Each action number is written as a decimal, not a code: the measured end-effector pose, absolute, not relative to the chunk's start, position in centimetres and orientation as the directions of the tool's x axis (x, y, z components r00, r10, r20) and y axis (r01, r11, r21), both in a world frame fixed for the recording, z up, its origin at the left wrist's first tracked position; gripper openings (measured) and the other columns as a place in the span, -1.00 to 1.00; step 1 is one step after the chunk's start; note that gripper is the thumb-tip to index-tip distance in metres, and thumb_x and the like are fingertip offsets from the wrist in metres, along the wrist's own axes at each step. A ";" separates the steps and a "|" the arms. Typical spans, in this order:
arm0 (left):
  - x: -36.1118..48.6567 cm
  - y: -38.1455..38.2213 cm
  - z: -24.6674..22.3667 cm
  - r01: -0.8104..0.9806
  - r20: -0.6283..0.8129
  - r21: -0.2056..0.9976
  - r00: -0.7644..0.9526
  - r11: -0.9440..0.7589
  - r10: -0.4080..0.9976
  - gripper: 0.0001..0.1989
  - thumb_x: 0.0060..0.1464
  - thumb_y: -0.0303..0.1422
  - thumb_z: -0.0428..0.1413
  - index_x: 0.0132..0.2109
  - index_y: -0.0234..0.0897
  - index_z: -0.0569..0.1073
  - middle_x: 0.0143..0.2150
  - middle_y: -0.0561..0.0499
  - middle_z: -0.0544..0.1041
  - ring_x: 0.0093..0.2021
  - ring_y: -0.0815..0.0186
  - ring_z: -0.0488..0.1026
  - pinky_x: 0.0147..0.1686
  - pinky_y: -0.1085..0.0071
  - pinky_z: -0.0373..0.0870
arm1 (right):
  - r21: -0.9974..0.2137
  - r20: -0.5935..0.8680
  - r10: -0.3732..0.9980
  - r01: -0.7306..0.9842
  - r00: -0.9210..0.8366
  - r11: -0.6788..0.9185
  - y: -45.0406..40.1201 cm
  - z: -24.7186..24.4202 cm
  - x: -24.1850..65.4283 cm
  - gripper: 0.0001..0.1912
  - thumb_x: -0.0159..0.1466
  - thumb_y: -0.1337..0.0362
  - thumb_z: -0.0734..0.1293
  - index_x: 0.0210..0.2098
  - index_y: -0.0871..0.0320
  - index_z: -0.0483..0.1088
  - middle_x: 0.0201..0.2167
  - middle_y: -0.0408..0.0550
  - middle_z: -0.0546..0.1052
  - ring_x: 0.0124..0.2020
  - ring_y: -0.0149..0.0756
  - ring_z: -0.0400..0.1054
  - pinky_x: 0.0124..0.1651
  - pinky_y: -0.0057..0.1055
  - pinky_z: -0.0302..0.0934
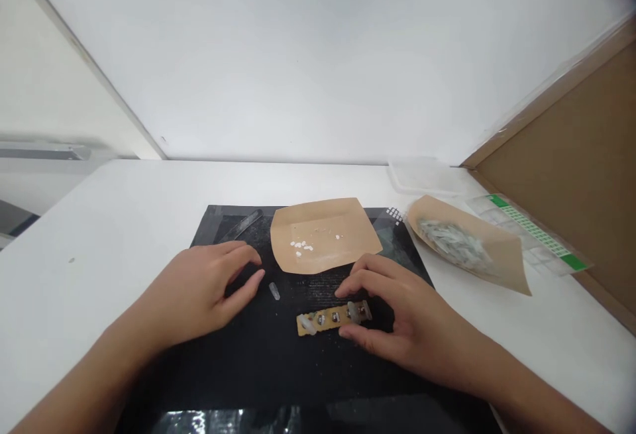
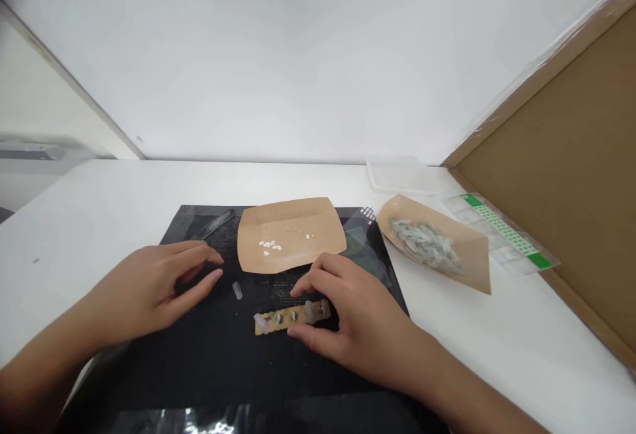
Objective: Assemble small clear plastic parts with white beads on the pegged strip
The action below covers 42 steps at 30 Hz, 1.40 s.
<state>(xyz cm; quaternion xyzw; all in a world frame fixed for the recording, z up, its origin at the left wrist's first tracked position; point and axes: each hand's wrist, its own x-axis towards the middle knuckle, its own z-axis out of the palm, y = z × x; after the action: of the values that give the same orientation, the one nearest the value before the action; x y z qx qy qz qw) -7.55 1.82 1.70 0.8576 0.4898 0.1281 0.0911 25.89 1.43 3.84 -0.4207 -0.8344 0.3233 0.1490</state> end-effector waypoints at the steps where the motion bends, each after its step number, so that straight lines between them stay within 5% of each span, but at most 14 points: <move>1: -7.9 2.0 1.6 0.837 0.097 0.249 0.480 -0.488 0.872 -0.76 0.37 -0.19 0.06 -0.10 -0.19 0.55 -0.33 0.03 0.54 -0.47 0.29 0.46 -0.47 0.38 0.25 | -0.673 -0.007 0.805 0.598 -0.593 0.435 1.5 3.9 26.0 -0.74 0.30 0.14 0.52 -0.06 0.00 0.49 -0.09 -0.06 0.53 -0.13 -0.23 0.44 -0.12 -0.32 0.35; 5: -8.0 2.4 1.1 0.797 -0.049 0.307 0.558 -0.519 0.828 -0.78 0.33 -0.16 0.14 -0.02 -0.12 0.60 -0.26 0.03 0.56 -0.39 0.28 0.53 -0.42 0.40 0.34 | -0.690 0.108 0.841 0.569 -0.530 0.447 1.9 3.9 26.1 -0.83 0.40 0.08 0.43 -0.13 0.02 0.49 -0.22 -0.11 0.54 -0.20 -0.29 0.43 -0.13 -0.34 0.32; 10: -7.0 2.1 0.8 0.742 -0.051 0.407 0.601 -0.533 0.798 -0.73 0.36 -0.24 0.14 0.14 -0.02 0.61 -0.13 0.02 0.55 -0.29 0.28 0.58 -0.30 0.40 0.44 | -0.683 0.168 0.860 0.572 -0.483 0.454 2.6 3.2 26.3 -0.82 0.44 0.08 0.38 -0.19 0.04 0.50 -0.31 -0.14 0.53 -0.27 -0.31 0.41 -0.19 -0.35 0.27; 19: -7.0 2.3 0.5 0.690 0.002 0.470 0.623 -0.551 0.782 -0.75 0.43 -0.24 0.09 -0.01 -0.05 0.69 -0.20 0.02 0.56 -0.27 0.31 0.59 -0.28 0.42 0.45 | -0.658 0.171 0.852 0.587 -0.495 0.473 3.0 2.3 26.1 -0.73 0.48 0.04 0.32 -0.23 0.07 0.50 -0.36 -0.12 0.54 -0.33 -0.30 0.38 -0.25 -0.35 0.23; 24: -6.5 2.0 0.5 0.698 -0.004 0.455 0.622 -0.552 0.783 -0.80 0.42 -0.34 0.06 -0.09 -0.15 0.60 -0.14 0.02 0.56 -0.22 0.27 0.59 -0.23 0.38 0.45 | -0.631 0.288 0.841 0.571 -0.458 0.526 3.2 2.2 26.4 -0.70 0.53 0.08 0.23 -0.19 0.09 0.49 -0.34 -0.09 0.56 -0.32 -0.29 0.41 -0.22 -0.34 0.23; 32: -6.3 1.1 1.9 0.671 0.013 0.480 0.638 -0.565 0.770 -0.80 0.47 -0.34 -0.05 -0.09 -0.19 0.47 -0.05 -0.01 0.50 -0.17 0.29 0.53 -0.16 0.35 0.47 | -0.548 0.480 0.799 0.587 -0.362 0.595 3.7 2.1 26.7 -0.67 0.51 0.17 0.27 -0.39 0.10 0.39 -0.45 -0.14 0.48 -0.41 -0.33 0.32 -0.29 -0.36 0.15; 38: -4.6 0.5 2.0 0.549 0.233 0.683 0.462 -0.482 0.856 -0.86 0.41 -0.30 0.12 -0.08 -0.17 0.57 -0.18 0.04 0.59 -0.30 0.38 0.48 -0.31 0.47 0.41 | -0.508 0.571 0.773 0.620 -0.278 0.598 4.0 1.5 27.0 -0.70 0.52 0.21 0.28 -0.37 0.09 0.41 -0.47 -0.14 0.50 -0.40 -0.32 0.37 -0.25 -0.37 0.21; 42: -2.5 0.1 0.4 0.475 0.330 0.780 0.242 -0.408 0.912 -0.85 0.32 -0.26 0.23 -0.15 -0.19 0.67 -0.28 0.02 0.64 -0.44 0.43 0.47 -0.49 0.53 0.35 | -0.573 0.596 0.775 0.564 -0.212 0.595 4.1 1.3 27.0 -0.77 0.55 0.23 0.22 -0.18 0.06 0.48 -0.48 -0.20 0.56 -0.46 -0.36 0.42 -0.28 -0.40 0.30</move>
<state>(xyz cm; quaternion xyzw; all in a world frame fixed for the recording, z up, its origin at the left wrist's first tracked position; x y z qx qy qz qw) -2.53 0.13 0.40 0.7387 0.4696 0.3978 0.2747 27.01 4.06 1.31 -0.4347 -0.7697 0.1166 0.4528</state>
